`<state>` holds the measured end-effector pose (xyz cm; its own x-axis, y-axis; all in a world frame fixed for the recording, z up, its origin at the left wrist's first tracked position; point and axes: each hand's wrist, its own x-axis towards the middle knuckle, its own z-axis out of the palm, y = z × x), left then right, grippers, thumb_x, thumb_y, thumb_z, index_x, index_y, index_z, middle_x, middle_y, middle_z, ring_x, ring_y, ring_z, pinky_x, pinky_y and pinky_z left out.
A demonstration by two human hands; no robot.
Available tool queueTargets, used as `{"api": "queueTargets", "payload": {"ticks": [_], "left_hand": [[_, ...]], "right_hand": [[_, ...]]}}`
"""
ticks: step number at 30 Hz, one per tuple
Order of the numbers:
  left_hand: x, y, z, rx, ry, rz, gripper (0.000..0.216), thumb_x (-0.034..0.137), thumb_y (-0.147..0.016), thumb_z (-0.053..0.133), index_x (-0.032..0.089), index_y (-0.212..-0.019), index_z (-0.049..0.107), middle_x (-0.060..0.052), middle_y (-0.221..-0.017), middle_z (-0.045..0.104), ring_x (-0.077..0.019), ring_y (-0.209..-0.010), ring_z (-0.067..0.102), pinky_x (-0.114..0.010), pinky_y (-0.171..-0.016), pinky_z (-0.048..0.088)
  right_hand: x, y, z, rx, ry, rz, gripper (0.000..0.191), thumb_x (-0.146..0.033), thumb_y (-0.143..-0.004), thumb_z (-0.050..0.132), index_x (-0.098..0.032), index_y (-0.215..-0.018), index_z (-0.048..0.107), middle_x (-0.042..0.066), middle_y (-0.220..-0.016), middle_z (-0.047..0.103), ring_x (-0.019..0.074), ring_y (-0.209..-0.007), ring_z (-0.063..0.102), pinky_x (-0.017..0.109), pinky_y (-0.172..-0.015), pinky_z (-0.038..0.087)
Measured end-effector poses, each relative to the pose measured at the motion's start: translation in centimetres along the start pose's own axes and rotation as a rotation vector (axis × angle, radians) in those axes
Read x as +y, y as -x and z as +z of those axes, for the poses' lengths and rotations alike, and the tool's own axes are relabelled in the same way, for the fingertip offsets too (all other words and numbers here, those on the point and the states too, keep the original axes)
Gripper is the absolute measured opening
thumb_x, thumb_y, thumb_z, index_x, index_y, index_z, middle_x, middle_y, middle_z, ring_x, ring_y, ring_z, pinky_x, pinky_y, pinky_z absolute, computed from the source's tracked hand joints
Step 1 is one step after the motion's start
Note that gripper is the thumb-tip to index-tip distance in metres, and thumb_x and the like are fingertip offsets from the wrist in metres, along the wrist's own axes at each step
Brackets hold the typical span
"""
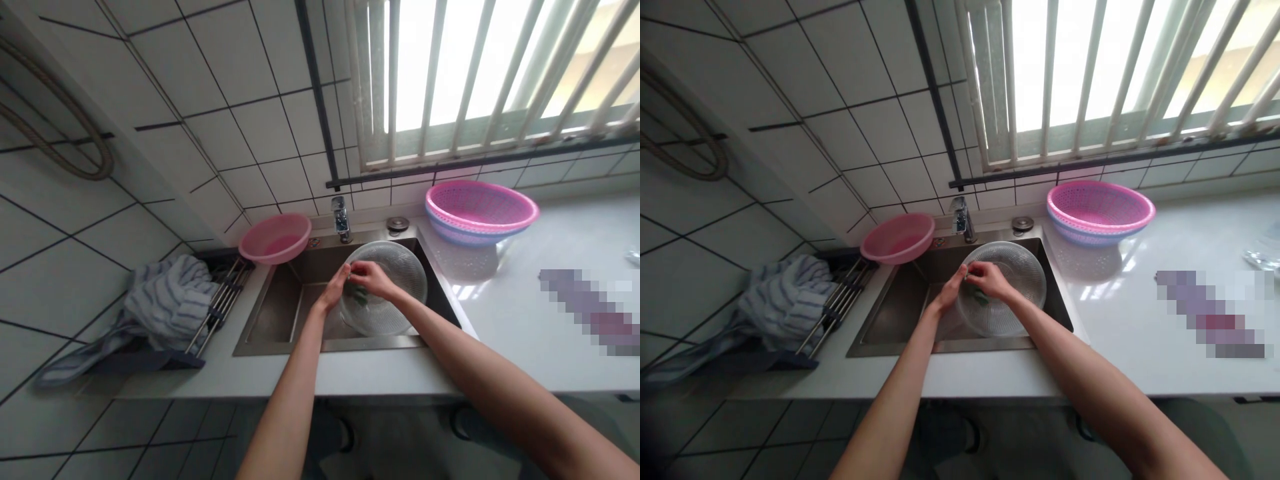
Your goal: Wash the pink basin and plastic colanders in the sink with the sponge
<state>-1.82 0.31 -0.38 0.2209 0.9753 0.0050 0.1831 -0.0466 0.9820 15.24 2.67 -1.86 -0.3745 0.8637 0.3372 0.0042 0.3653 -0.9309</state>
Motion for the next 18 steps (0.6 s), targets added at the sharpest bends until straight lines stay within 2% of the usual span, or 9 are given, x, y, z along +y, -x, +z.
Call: {"api": "queueTargets", "payload": {"ticks": [2, 3, 8, 9, 13, 14, 18], "left_hand": [[0.0, 0.0, 0.3, -0.013, 0.018, -0.002, 0.075, 0.073, -0.096, 0.051, 0.021, -0.150, 0.061, -0.008, -0.160, 0.054, -0.0322, -0.155, 0.040, -0.044, -0.130, 0.028], [0.1, 0.0, 0.4, -0.015, 0.024, -0.008, 0.075, 0.073, -0.095, 0.052, 0.022, -0.149, 0.062, -0.008, -0.160, 0.054, -0.0327, -0.156, 0.039, -0.044, -0.130, 0.028], [0.3, 0.0, 0.2, 0.017, 0.011, -0.010, 0.073, 0.073, -0.095, 0.052, 0.019, -0.140, 0.069, -0.009, -0.156, 0.059, -0.0323, -0.154, 0.041, -0.045, -0.131, 0.025], [0.3, 0.0, 0.1, 0.015, 0.005, -0.006, 0.073, 0.073, -0.095, 0.052, 0.018, -0.140, 0.068, -0.009, -0.156, 0.059, -0.0320, -0.154, 0.042, -0.045, -0.131, 0.025], [0.2, 0.0, 0.1, 0.023, -0.008, -0.026, 0.074, 0.072, -0.094, 0.056, 0.018, -0.144, 0.065, -0.010, -0.162, 0.052, -0.0320, -0.158, 0.035, -0.043, -0.132, 0.021], [0.1, 0.0, 0.1, 0.027, -0.001, -0.033, 0.074, 0.072, -0.094, 0.056, 0.019, -0.145, 0.065, -0.010, -0.163, 0.050, -0.0320, -0.159, 0.033, -0.043, -0.132, 0.020], [0.0, -0.1, 0.1, 0.028, 0.014, -0.034, 0.074, 0.074, -0.095, 0.052, 0.019, -0.144, 0.066, -0.010, -0.160, 0.053, -0.0311, -0.157, 0.038, -0.044, -0.132, 0.022]], "right_hand": [[-0.1, -0.2, -0.7, 0.135, -0.032, 0.010, 0.030, -0.048, -0.085, 0.070, -0.018, -0.088, 0.069, 0.004, -0.086, 0.070, 0.0189, -0.079, 0.060, 0.029, -0.075, 0.050], [-0.1, -0.2, -0.9, 0.148, -0.039, 0.014, 0.031, -0.048, -0.085, 0.070, -0.018, -0.088, 0.068, 0.004, -0.086, 0.070, 0.0187, -0.078, 0.060, 0.029, -0.074, 0.050], [0.0, 0.3, 0.1, -0.127, 0.015, -0.008, 0.030, -0.045, -0.082, 0.076, -0.017, -0.092, 0.073, 0.006, -0.088, 0.073, 0.0208, -0.079, 0.062, 0.031, -0.074, 0.050], [0.0, 0.3, 0.3, -0.122, 0.021, -0.016, 0.030, -0.045, -0.083, 0.075, -0.017, -0.092, 0.073, 0.006, -0.088, 0.073, 0.0211, -0.080, 0.062, 0.031, -0.075, 0.050], [0.1, 0.1, 0.0, 0.076, 0.026, -0.004, 0.030, -0.047, -0.086, 0.070, -0.018, -0.088, 0.070, 0.005, -0.088, 0.072, 0.0199, -0.079, 0.062, 0.029, -0.074, 0.049], [0.1, 0.1, 0.0, 0.087, 0.022, 0.003, 0.030, -0.047, -0.086, 0.070, -0.018, -0.089, 0.070, 0.005, -0.088, 0.072, 0.0196, -0.079, 0.062, 0.029, -0.073, 0.049], [0.6, 0.4, 0.8, -0.094, 0.017, -0.019, 0.028, -0.044, -0.084, 0.072, -0.017, -0.093, 0.071, 0.005, -0.089, 0.073, 0.0200, -0.079, 0.062, 0.030, -0.075, 0.050]]}}
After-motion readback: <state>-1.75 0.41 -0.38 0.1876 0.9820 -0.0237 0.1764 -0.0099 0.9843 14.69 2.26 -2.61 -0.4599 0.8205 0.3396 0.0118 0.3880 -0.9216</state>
